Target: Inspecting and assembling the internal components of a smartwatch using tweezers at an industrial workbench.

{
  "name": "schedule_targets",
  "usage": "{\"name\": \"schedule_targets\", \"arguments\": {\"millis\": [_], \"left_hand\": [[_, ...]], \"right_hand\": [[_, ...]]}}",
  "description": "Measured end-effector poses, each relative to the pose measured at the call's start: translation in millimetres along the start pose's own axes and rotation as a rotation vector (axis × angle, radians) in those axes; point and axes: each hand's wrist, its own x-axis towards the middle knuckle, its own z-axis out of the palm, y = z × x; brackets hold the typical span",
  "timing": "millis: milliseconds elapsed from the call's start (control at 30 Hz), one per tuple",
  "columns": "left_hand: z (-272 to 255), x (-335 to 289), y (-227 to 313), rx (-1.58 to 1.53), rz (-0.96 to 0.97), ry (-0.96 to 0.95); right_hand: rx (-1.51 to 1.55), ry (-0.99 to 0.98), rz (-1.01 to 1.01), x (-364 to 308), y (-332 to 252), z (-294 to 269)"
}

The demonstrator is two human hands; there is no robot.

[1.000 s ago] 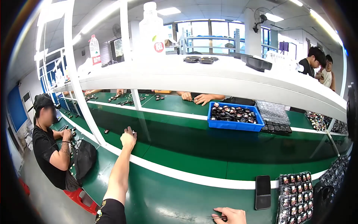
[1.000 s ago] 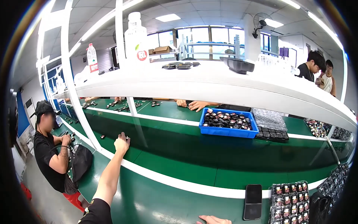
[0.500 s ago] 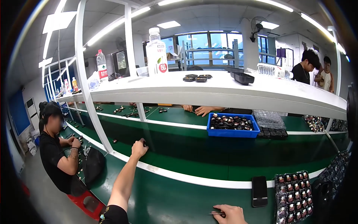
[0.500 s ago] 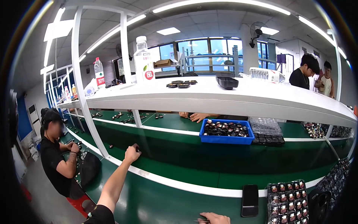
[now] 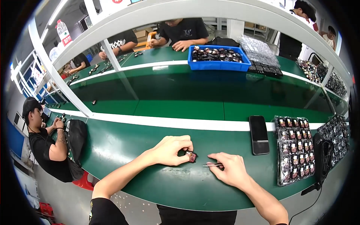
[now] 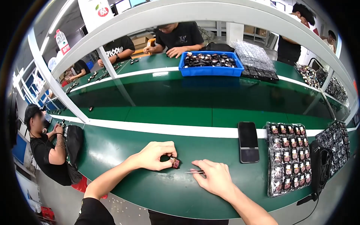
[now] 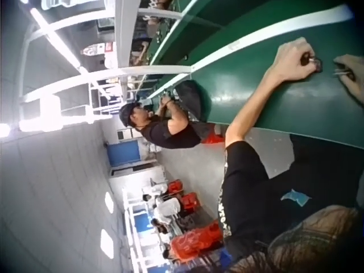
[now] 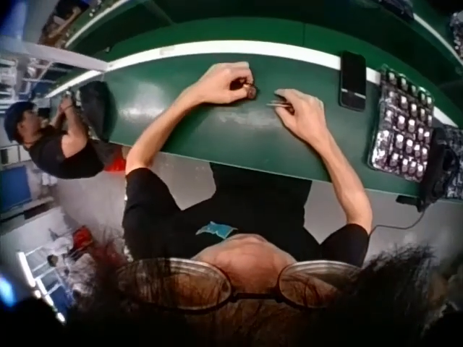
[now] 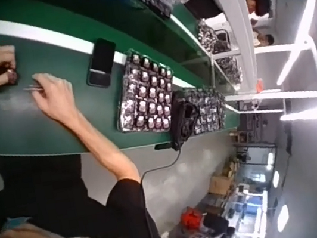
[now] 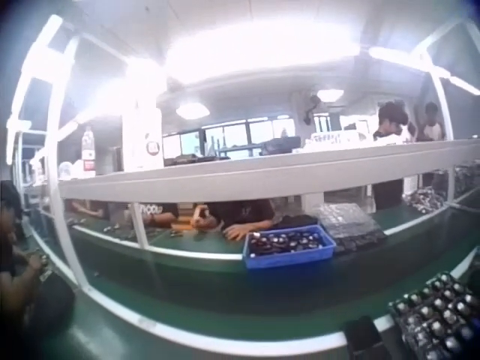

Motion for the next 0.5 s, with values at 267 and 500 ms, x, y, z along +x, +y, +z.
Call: {"name": "schedule_targets", "arguments": {"millis": [267, 500], "left_hand": [[17, -5, 13, -0.064, -0.006, 0.053], [19, -12, 15, 0.073, 0.105, 0.081]], "right_hand": [[0.09, 0.059, 0.001, 0, -1, 1], [0.117, 0.039, -0.029, 4, -5, -2]]}}
